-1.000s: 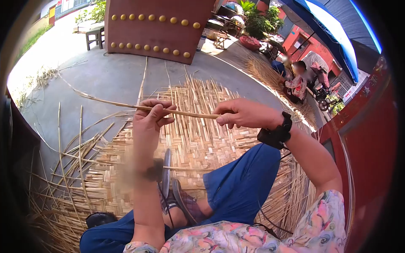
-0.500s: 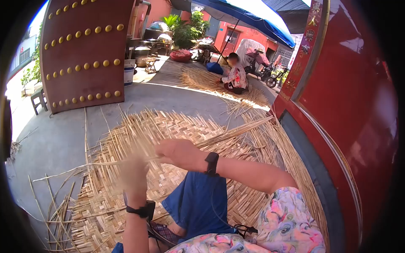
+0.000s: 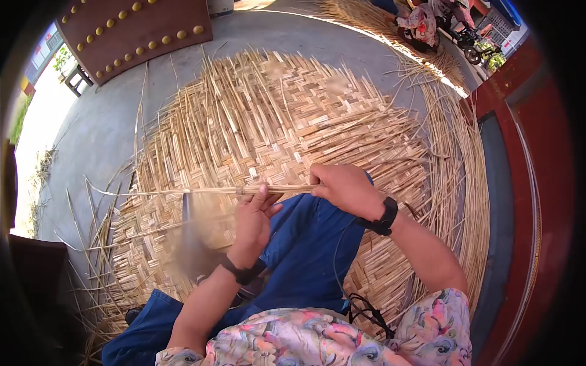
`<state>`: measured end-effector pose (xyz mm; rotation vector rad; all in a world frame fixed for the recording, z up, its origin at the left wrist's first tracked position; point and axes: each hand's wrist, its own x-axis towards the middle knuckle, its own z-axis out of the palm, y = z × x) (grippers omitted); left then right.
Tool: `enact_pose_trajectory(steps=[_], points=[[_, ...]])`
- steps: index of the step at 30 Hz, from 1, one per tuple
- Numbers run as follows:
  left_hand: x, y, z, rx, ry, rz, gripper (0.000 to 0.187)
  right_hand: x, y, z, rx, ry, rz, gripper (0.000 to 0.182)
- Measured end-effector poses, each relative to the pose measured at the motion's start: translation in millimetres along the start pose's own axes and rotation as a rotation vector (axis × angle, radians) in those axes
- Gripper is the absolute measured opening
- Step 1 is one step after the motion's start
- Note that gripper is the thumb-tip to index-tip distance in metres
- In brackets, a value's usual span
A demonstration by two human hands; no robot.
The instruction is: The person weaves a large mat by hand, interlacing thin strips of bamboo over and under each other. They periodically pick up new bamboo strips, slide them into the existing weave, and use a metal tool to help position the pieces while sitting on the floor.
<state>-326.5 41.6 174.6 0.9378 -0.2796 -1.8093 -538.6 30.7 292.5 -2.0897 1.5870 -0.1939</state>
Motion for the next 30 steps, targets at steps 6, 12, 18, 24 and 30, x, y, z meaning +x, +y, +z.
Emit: enact_pose_trajectory(steps=[6,12,18,24,30], points=[[98.8,21.2,-56.4,0.169,0.263,0.364,0.021,13.5,23.3,-4.7,-0.188,0.079,-0.249,0.018],[135.6,26.3,-72.4,-0.077,0.234,0.345,0.020,44.2,88.7,-6.7,-0.535,0.199,-0.285,0.017],[111.4,0.5,9.7,0.087,-0.328,0.222,0.017,60.6,41.4,-1.3,0.185,-0.263,-0.051,0.027],[124.6,36.2,35.4,0.623,-0.141,0.220,0.070,20.7,62.4,33.6,0.429,0.158,0.006,0.008],[23.5,124.6,157.1,0.730,-0.425,1.055,0.086,11.7,103.2,46.1,0.000,0.523,0.034,0.011]])
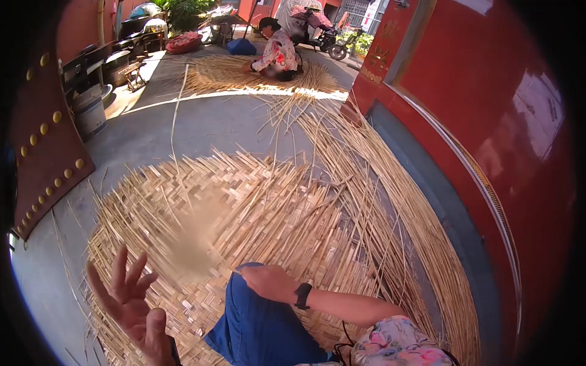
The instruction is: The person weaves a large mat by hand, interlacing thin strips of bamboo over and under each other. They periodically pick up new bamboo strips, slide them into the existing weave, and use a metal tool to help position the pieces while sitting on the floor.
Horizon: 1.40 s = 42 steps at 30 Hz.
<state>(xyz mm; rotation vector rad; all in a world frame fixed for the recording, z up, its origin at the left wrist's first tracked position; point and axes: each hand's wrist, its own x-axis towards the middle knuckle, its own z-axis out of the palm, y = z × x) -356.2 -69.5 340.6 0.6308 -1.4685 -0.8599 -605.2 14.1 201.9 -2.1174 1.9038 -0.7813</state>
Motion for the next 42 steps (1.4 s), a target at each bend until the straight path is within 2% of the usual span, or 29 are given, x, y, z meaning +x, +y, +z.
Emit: enact_pose_trajectory(steps=[1,2,3,4,6,7,8,10,11,13,14,15,16,18,21,23,24,25,27,28,29,31,32,33,34,36,38,40,42], points=[[-0.8,6.5,1.0,0.084,0.071,0.211,0.081,-4.8,6.5,7.0,-0.047,-0.057,-0.014,0.007],[5.2,9.6,-4.2,0.080,-0.003,0.361,0.067,-11.0,8.3,14.5,0.000,-0.061,0.002,0.006],[11.8,13.6,-9.7,0.065,-0.083,0.509,0.055,-13.6,10.5,21.2,0.045,-0.045,-0.009,0.004],[18.8,16.7,-19.1,-0.037,-0.316,0.561,0.036,-13.0,12.0,27.3,0.089,-0.019,-0.030,0.004],[6.2,-6.8,-23.5,-0.039,-0.631,0.042,0.034,-17.9,4.3,30.1,0.123,0.046,0.050,0.012],[-12.5,-32.3,-20.9,-0.090,-0.636,-0.311,0.037,-17.8,2.1,31.0,0.175,0.055,0.115,0.014],[-36.0,-64.5,-18.0,-0.143,-0.626,-0.668,0.039,-15.7,-3.1,26.5,0.135,0.033,0.038,0.014],[-89.2,-130.2,-17.5,-0.016,-0.631,-0.515,0.047,-13.0,-11.4,14.3,0.028,-0.015,-0.092,0.013],[-91.2,-123.7,-8.0,-0.258,-0.488,-0.844,0.058,-10.0,-12.8,13.5,-0.006,-0.042,-0.193,0.014],[-84.7,-118.9,1.7,-0.747,-0.351,-0.950,0.063,-11.6,-18.4,15.8,-0.072,-0.123,-0.377,0.014],[-78.4,-112.6,6.1,-0.990,-0.271,-0.992,0.066,-15.1,-19.4,17.6,-0.053,-0.130,-0.375,0.015],[-76.5,-114.5,1.6,-1.040,-0.171,-1.030,0.062,-17.3,-20.7,21.4,-0.033,-0.137,-0.381,0.015],[-71.3,-116.9,2.9,-1.048,0.091,-1.067,0.049,-17.6,-21.2,26.3,-0.011,-0.144,-0.394,0.015],[-61.9,-121.3,-7.3,-1.005,0.282,-1.038,0.038,-17.7,-21.2,26.1,0.052,-0.206,-0.321,0.015],[-51.7,-113.3,-35.7,-0.986,0.190,-0.929,0.034,-21.4,-27.8,22.6,0.147,-0.278,-0.292,0.015],[-45.1,-117.0,-62.2,-1.074,0.004,-0.824,0.035,-18.9,-28.9,12.0,0.130,-0.417,-0.306,0.015],[-27.7,-117.3,-62.6,-1.169,-0.054,-0.616,0.040,-20.2,-25.6,11.4,0.126,-0.453,-0.306,0.015],[-30.2,-105.5,-65.5,-1.086,-0.023,-0.653,0.024,-22.0,-20.9,15.8,0.170,-0.441,-0.296,0.016],[-20.8,-76.1,-58.9,-0.848,-0.055,-0.710,0.036,-4.9,-38.3,-6.4,-0.045,-0.443,-0.347,0.019],[-15.8,-69.5,-63.7,-0.567,-0.255,-0.605,0.043,4.8,-45.1,-13.6,-0.160,-0.446,-0.327,0.021],[-5.9,-57.5,-60.4,-0.553,-0.284,-0.595,0.056,13.4,-42.6,-14.3,-0.199,-0.410,-0.310,0.033],[18.7,-76.8,-43.9,-0.643,-0.007,-0.384,0.078,42.0,-54.8,-32.8,-0.276,-0.405,-0.037,0.032],[29.4,-96.7,-58.1,-0.540,0.087,-0.465,0.082,54.5,-46.3,-34.0,-0.139,-0.315,0.081,0.022],[35.4,-121.9,-68.5,-0.562,0.248,-0.563,0.076,66.0,-38.2,-38.2,0.030,-0.296,0.244,0.023],[35.7,-153.7,-84.0,-0.626,0.274,-0.653,0.069,72.4,-32.6,-39.3,0.197,-0.251,0.321,0.025],[23.3,-207.7,-99.8,-0.504,0.158,-0.825,0.063,85.2,-25.0,-32.2,0.538,-0.093,0.470,0.027],[15.0,-238.0,-90.6,-0.168,-0.001,-0.973,0.057,84.5,-6.7,-18.7,0.630,-0.133,0.493,0.031],[17.7,-262.4,-79.5,-0.072,-0.090,-1.026,0.050,77.5,13.7,0.7,0.662,-0.191,0.535,0.031],[21.4,-316.4,-87.3,0.047,-0.069,-1.083,0.047,77.9,22.2,11.9,0.640,-0.242,0.508,0.028]])
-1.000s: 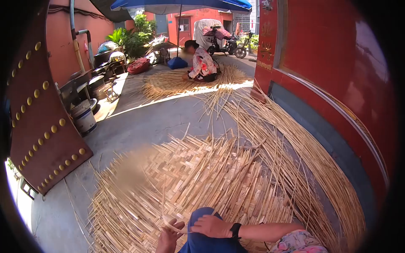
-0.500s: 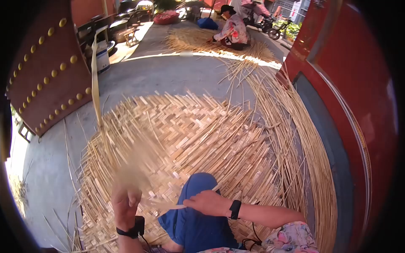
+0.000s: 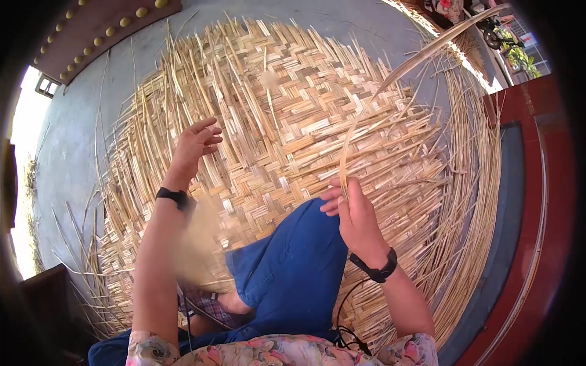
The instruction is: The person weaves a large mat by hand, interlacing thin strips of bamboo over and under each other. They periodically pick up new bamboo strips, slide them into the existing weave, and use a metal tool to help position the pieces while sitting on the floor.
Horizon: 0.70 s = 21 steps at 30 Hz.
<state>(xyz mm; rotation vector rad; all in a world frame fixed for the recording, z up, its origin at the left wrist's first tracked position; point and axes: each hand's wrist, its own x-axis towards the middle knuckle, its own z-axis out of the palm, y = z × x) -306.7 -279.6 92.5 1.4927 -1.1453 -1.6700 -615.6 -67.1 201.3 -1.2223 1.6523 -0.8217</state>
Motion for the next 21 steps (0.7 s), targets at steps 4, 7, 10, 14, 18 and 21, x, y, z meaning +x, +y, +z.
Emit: enact_pose_trajectory(steps=[4,7,10,14,18,21], points=[[76.9,-26.2,-7.1,0.500,0.196,-0.176,0.028,18.1,15.9,4.6,-0.005,-0.049,0.046,0.025],[81.9,-18.5,3.5,0.932,0.299,-0.023,0.032,32.0,20.9,10.9,-0.014,-0.101,0.035,0.025],[80.6,-8.0,15.0,0.922,0.391,-0.009,0.030,52.1,22.9,17.1,-0.008,-0.126,0.009,0.025],[84.9,-39.6,6.3,0.390,0.347,0.077,0.031,74.2,25.1,17.3,-0.040,-0.125,-0.082,0.024],[30.0,-1.5,15.2,0.143,0.143,-0.111,0.035,119.5,20.9,20.6,-0.061,-0.108,0.002,0.020],[34.3,-21.2,-1.0,0.173,-0.105,-0.214,0.031,170.6,35.0,45.3,-0.046,-0.157,0.001,0.014]])
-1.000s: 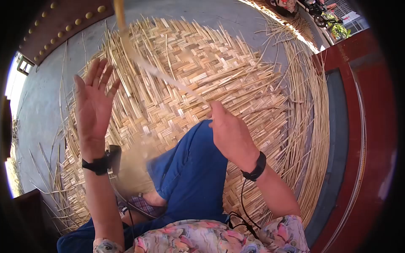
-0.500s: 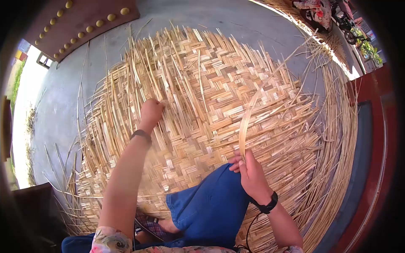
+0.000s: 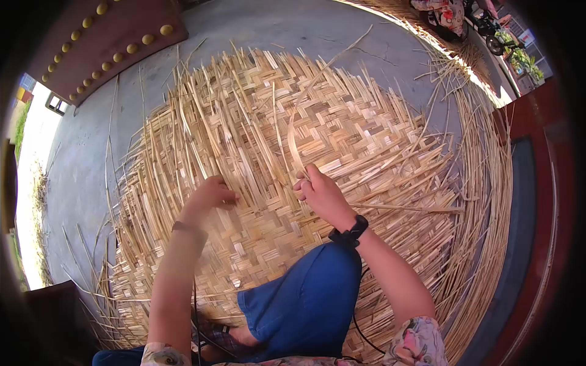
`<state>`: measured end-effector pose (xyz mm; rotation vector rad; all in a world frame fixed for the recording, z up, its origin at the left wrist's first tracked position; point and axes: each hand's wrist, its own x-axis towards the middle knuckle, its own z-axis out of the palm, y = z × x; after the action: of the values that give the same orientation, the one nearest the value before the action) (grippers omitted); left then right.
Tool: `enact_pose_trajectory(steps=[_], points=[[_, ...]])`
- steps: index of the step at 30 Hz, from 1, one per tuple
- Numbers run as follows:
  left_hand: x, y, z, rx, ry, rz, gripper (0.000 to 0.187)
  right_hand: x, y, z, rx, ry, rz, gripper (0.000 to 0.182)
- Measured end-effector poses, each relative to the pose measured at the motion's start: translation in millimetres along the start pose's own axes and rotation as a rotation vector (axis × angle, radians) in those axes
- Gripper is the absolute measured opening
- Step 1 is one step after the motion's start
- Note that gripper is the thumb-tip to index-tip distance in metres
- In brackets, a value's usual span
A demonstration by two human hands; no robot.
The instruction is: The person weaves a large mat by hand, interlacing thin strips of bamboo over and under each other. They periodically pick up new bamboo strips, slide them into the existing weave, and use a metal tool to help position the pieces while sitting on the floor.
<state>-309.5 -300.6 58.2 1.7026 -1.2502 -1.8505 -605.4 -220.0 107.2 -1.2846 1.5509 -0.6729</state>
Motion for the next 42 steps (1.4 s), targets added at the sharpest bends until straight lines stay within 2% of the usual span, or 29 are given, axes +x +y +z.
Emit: enact_pose_trajectory(steps=[2,6,7,8,9,11,13,16,17,20,22,23,24,25,27,28,31,34,37,40,42], points=[[2.2,-7.0,0.0,0.092,0.004,-0.014,0.025,32.9,0.4,15.0,-0.067,-0.040,-0.020,0.014],[-7.0,-22.4,27.6,-0.044,0.206,0.091,0.016,93.9,29.0,50.0,-0.244,-0.019,-0.169,0.016],[-8.5,-27.6,32.1,-0.006,0.255,0.198,0.016,103.3,36.4,56.0,-0.298,0.006,-0.212,0.016],[-8.8,-35.8,37.2,0.029,0.300,0.300,0.016,101.6,27.4,56.6,-0.197,0.000,-0.163,0.023],[-9.8,-40.3,40.3,0.059,0.347,0.400,0.016,100.3,20.0,53.5,-0.241,-0.029,-0.105,0.028],[-16.8,-31.3,41.3,0.098,0.342,0.265,0.020,98.8,4.0,48.0,-0.329,-0.086,0.006,0.039],[-40.1,7.4,45.9,0.095,0.323,0.080,0.023,89.9,-10.6,48.3,-0.458,-0.099,-0.030,0.045],[-46.5,14.2,48.6,-0.056,0.324,0.264,0.029,91.8,-4.3,50.2,-0.498,-0.192,-0.013,0.047],[-39.3,5.8,46.3,-0.071,0.274,0.219,0.030,95.0,3.0,51.5,-0.484,-0.235,0.004,0.046],[-16.8,-20.1,29.1,-0.107,0.145,0.117,0.035,96.2,35.4,56.2,0.032,-0.246,0.174,0.032],[-10.9,-19.7,24.4,-0.121,0.073,0.087,0.037,67.7,5.7,46.9,0.194,-0.305,0.183,0.027],[-13.1,-10.8,24.0,-0.400,-0.013,0.155,0.037,55.7,-4.3,42.0,0.272,-0.332,0.190,0.025],[-18.7,6.7,21.3,-0.678,-0.101,0.224,0.038,54.7,2.7,38.5,0.189,-0.387,0.121,0.024],[-18.2,20.4,20.1,-0.956,-0.190,0.292,0.039,53.1,8.9,35.1,0.220,-0.411,0.099,0.027],[0.9,29.4,4.7,-0.900,-0.508,0.123,0.043,41.7,-2.8,29.8,0.287,-0.464,0.061,0.033],[6.7,29.5,-1.4,-0.863,-0.659,0.039,0.045,38.8,-14.6,23.0,0.191,-0.494,0.091,0.048],[31.1,15.8,13.1,-0.638,-0.482,0.017,0.047,40.1,10.9,35.7,0.202,-0.359,-0.028,0.062],[21.9,22.2,24.2,-0.559,-0.462,-0.001,0.048,28.7,9.5,39.7,0.109,-0.381,-0.265,0.073],[27.8,10.5,19.0,-0.763,-0.458,-0.117,0.048,26.1,14.0,35.4,-0.160,-0.356,-0.323,0.076],[22.7,11.7,19.1,-0.797,-0.452,-0.117,0.052,46.7,23.7,37.0,0.134,-0.236,-0.128,0.067],[23.3,10.0,17.9,-0.758,-0.486,-0.040,0.047,75.5,25.3,30.9,-0.066,-0.470,-0.090,0.054]])
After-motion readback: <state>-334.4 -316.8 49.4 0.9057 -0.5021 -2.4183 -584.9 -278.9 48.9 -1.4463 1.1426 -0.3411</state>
